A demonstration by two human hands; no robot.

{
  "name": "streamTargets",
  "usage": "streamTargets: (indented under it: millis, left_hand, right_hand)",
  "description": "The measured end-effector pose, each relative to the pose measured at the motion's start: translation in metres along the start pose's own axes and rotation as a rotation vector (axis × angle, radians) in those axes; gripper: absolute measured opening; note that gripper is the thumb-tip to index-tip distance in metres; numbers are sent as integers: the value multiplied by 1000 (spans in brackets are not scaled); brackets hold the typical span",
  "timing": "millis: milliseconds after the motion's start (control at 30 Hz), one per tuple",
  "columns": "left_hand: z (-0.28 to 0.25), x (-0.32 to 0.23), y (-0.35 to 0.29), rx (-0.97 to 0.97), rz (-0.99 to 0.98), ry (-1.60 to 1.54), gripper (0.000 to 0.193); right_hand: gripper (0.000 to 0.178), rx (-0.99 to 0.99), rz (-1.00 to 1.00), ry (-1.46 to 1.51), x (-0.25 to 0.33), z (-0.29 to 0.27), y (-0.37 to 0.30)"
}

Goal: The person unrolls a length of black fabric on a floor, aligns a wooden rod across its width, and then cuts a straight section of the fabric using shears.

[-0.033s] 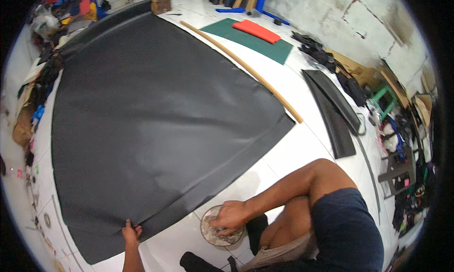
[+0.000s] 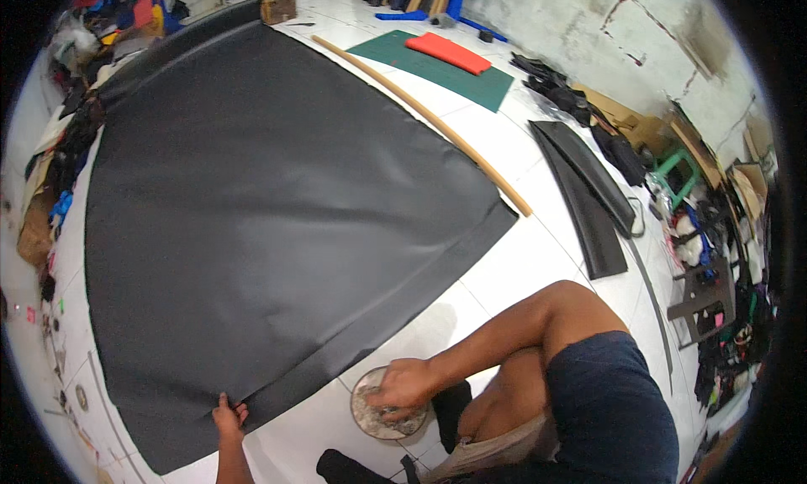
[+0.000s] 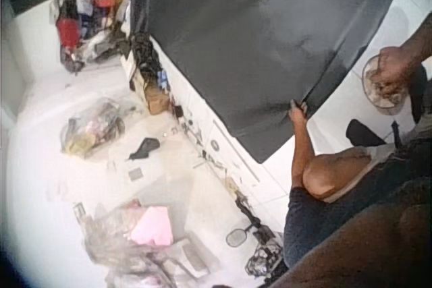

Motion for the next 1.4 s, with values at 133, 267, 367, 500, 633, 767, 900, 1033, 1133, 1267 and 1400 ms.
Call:
streamTargets:
  millis: [133, 267, 367, 500, 633, 767, 900, 1033, 1133, 1267, 1400]
  left_hand:
    - [12, -7, -12, -128, 86, 151, 38]
    - [10, -22, -14, -213, 27, 170, 39]
    - [-7, -27, -8, -179, 43, 287, 39]
    - [-53, -30, 17, -228, -25, 289, 41]
    - [-73, -49, 20, -350, -196, 412, 34]
    - [-72, -26, -25, -287, -145, 396, 32]
    - [-31, -9, -52, -211, -36, 334, 30]
    - [-25, 4, -58, -191, -23, 171, 26]
    - [-15, 9, -57, -208, 66, 154, 23]
    - [-34, 15, -53, -205, 161, 153, 17]
    - [0, 9, -79, -176, 34, 86, 15]
  right_hand:
    - [50, 94, 21, 257, -13, 0, -3]
    - [46, -298, 189, 566, -114, -16, -22]
    - [50, -555, 941, 307, -206, -61, -124]
    - [59, -503, 1632, -48, -268, -81, -309]
    - [70, -735, 1844, -62, -287, -50, -419]
    - [79, -1076, 1884, 258, -305, 5, -435]
    - [80, -1806, 1687, 616, -317, -5, -428]
    - [57, -2058, 1613, 419, -310, -12, -453]
    - [46, -2003, 1686, -111, -310, -2, -500]
    - [41, -1129, 1919, -189, -306, -24, -480]
    - [33, -1166, 1903, -304, -296, -15, -499]
Point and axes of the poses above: each hand's wrist, its own y-axis towards the middle knuckle, its own z-axis out of the palm, x = y × z, the point moved 5 cm from there along y, towards the middle knuckle, and after that the axes turned 13 degrees about -z, right-handed, at the moved point
